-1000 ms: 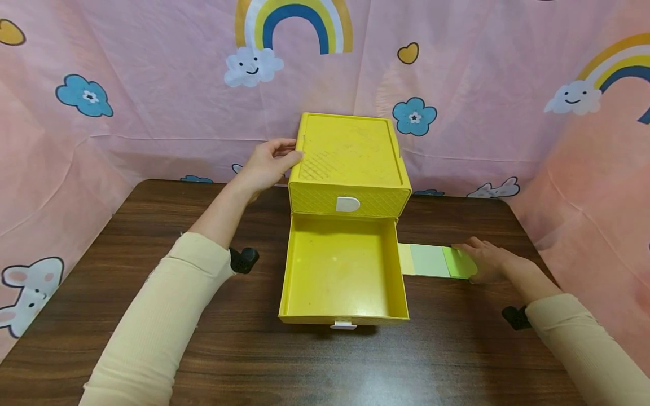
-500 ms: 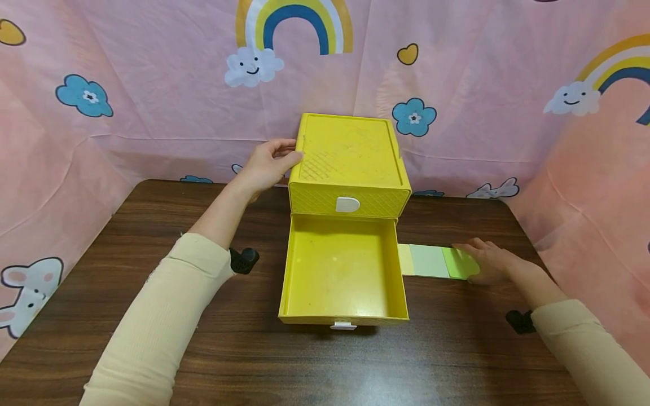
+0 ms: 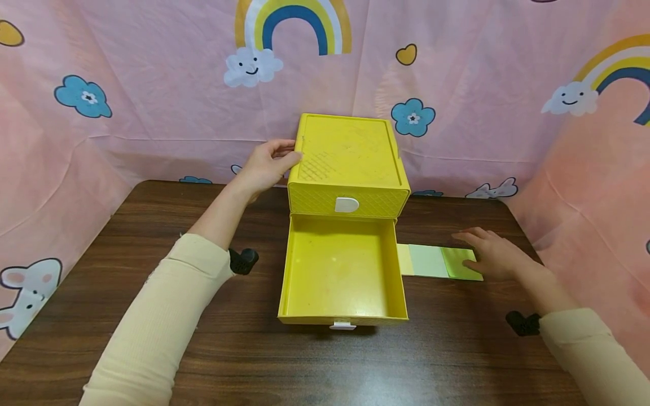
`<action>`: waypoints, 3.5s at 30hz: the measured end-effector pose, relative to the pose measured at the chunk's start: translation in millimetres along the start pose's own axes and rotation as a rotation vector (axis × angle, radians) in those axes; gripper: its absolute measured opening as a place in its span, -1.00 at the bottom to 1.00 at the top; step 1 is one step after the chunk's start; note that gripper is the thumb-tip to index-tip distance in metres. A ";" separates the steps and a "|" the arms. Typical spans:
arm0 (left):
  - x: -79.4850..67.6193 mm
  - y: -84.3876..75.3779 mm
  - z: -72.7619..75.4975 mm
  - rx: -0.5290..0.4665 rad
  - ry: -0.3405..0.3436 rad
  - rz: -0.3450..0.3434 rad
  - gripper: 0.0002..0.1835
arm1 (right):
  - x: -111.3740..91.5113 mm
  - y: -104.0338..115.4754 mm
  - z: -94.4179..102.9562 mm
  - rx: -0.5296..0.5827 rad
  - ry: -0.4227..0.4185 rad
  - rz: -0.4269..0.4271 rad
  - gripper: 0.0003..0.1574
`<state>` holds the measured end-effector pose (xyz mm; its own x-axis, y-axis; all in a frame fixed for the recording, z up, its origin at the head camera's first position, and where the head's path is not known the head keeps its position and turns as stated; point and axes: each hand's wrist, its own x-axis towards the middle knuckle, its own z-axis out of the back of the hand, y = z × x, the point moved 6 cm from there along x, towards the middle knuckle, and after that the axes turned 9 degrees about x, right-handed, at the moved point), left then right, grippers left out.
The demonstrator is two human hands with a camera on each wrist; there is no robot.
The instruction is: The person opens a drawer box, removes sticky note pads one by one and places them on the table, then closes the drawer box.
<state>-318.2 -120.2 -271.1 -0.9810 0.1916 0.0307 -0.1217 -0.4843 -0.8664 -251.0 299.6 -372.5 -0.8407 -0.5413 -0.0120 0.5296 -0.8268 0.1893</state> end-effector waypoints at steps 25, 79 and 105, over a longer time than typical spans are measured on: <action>0.4 0.4 -1.6 -0.021 0.008 0.021 -0.42 | -3.7 48.8 48.6 -0.048 -0.359 0.173 -0.34; 0.1 0.7 0.0 0.000 0.006 -0.005 -0.41 | -31.4 254.0 68.5 -0.018 -0.475 0.584 -0.45; 3.2 1.1 0.9 0.046 -0.024 -0.002 -0.42 | -35.3 299.7 50.4 -0.081 -0.561 0.751 -0.65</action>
<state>-321.6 -120.9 -271.5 -0.9840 0.1725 0.0452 -0.1303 -0.5226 -0.8426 -68.2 78.7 -266.0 -0.1962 -0.8018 0.5645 0.9437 -0.3108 -0.1135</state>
